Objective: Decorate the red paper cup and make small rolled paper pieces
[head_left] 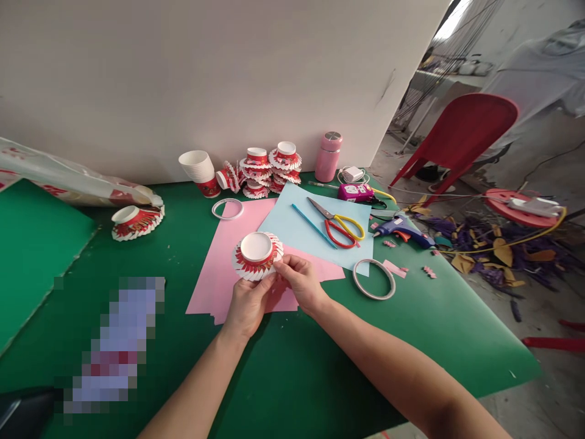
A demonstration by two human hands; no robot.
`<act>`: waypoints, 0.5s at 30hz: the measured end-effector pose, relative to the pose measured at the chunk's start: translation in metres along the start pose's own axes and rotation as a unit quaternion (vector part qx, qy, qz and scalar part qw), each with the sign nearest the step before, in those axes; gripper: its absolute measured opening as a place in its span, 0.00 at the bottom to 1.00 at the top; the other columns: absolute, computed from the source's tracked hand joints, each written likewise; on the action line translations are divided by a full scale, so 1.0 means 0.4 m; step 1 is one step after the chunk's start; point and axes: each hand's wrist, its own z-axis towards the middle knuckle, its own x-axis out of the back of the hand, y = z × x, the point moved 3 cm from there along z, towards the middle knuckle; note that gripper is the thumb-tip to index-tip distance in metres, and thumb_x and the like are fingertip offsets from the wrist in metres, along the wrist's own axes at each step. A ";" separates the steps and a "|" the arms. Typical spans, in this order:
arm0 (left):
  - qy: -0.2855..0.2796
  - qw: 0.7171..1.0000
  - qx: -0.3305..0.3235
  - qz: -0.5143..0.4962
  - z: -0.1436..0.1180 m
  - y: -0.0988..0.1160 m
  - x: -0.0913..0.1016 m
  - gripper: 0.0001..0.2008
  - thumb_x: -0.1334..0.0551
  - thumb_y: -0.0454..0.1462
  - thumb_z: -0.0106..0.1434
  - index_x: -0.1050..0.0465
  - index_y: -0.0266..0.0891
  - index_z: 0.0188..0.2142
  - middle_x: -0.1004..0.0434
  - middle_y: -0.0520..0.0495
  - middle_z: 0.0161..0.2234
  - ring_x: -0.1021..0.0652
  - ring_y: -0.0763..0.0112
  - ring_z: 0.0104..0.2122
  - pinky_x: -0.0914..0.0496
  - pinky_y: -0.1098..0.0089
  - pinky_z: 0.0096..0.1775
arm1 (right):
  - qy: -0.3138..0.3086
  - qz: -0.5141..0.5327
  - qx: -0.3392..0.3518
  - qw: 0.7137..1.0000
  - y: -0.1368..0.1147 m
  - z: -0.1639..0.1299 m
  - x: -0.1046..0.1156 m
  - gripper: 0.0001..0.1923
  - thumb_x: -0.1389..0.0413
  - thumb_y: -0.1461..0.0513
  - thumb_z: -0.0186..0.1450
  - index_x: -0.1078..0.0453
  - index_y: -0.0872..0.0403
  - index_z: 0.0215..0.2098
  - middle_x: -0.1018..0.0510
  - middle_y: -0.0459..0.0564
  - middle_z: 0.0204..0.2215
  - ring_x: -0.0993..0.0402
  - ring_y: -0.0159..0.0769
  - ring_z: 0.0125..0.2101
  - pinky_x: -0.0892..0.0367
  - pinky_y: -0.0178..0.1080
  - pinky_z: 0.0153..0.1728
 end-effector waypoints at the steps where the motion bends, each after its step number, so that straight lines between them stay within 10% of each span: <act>1: -0.004 1.000 0.006 0.001 -0.001 0.001 -0.002 0.15 0.30 0.35 0.48 0.22 0.37 0.38 0.19 0.44 0.37 0.24 0.62 0.44 0.34 0.62 0.50 | 0.003 -0.001 -0.001 1.000 -0.001 0.001 0.001 0.16 0.37 0.52 0.50 0.34 0.55 0.20 0.34 0.40 0.15 0.42 0.24 0.17 0.43 0.31 0.21; 15: -0.005 0.997 0.077 0.022 -0.010 0.009 -0.005 0.14 0.29 0.41 0.45 0.22 0.34 0.30 0.21 0.45 0.31 0.25 0.71 0.29 0.30 0.69 0.36 | -0.014 -0.132 0.116 0.984 -0.074 0.019 0.048 0.16 0.43 0.52 0.56 0.39 0.55 0.23 0.37 0.42 0.21 0.44 0.27 0.23 0.45 0.33 0.26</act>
